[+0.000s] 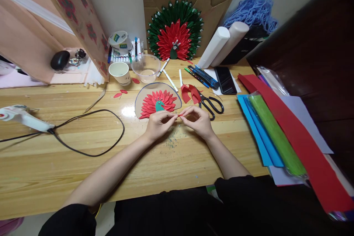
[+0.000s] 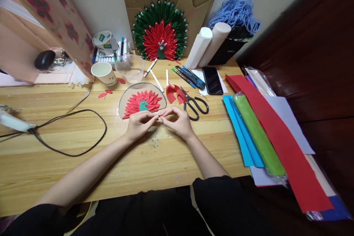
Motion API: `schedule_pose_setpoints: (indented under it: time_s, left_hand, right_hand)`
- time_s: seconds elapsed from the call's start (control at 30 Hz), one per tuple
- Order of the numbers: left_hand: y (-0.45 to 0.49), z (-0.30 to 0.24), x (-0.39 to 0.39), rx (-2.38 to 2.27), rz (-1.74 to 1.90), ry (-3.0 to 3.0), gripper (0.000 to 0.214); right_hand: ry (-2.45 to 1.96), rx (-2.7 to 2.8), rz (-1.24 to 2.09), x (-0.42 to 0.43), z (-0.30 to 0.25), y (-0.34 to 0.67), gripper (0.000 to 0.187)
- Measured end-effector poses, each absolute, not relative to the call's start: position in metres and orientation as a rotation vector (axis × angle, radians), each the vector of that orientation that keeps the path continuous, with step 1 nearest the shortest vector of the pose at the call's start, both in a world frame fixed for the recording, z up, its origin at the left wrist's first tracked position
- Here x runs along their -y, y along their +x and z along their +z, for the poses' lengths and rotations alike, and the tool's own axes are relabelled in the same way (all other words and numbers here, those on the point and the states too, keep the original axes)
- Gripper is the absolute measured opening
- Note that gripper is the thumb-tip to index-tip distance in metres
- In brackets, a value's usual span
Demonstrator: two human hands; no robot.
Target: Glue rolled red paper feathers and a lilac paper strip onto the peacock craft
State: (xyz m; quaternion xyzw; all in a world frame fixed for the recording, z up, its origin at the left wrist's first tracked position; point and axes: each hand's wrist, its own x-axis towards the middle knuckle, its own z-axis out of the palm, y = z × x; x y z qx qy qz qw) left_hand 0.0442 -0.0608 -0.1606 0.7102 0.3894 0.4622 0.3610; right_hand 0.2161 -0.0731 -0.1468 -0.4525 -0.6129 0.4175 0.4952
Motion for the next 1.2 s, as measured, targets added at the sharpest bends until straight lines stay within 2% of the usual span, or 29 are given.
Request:
schedule_pose_setpoints:
  time_s: [0.2,0.63,0.87,1.2]
  left_hand:
    - [0.045,-0.161,0.061,-0.967,1.194,1.835,0.011]
    - [0.044,-0.16,0.061,-1.061,1.185,1.79,0.014]
    - [0.044,-0.161,0.061,-0.994,1.147,1.784,0.012]
    - [0.045,-0.158,0.062,-1.006,1.153,1.928,0.01]
  right_hand:
    - [-1.087,1.452,1.025,0.074,-0.149,0.215,0.016]
    - [-1.121,1.439,0.894,0.069,-0.141,0.225,0.015]
    - [-1.053,1.545,1.005,0.073,-0.145,0.219,0.014]
    - [-1.127,1.559,0.983,0.076,-0.146,0.215,0.02]
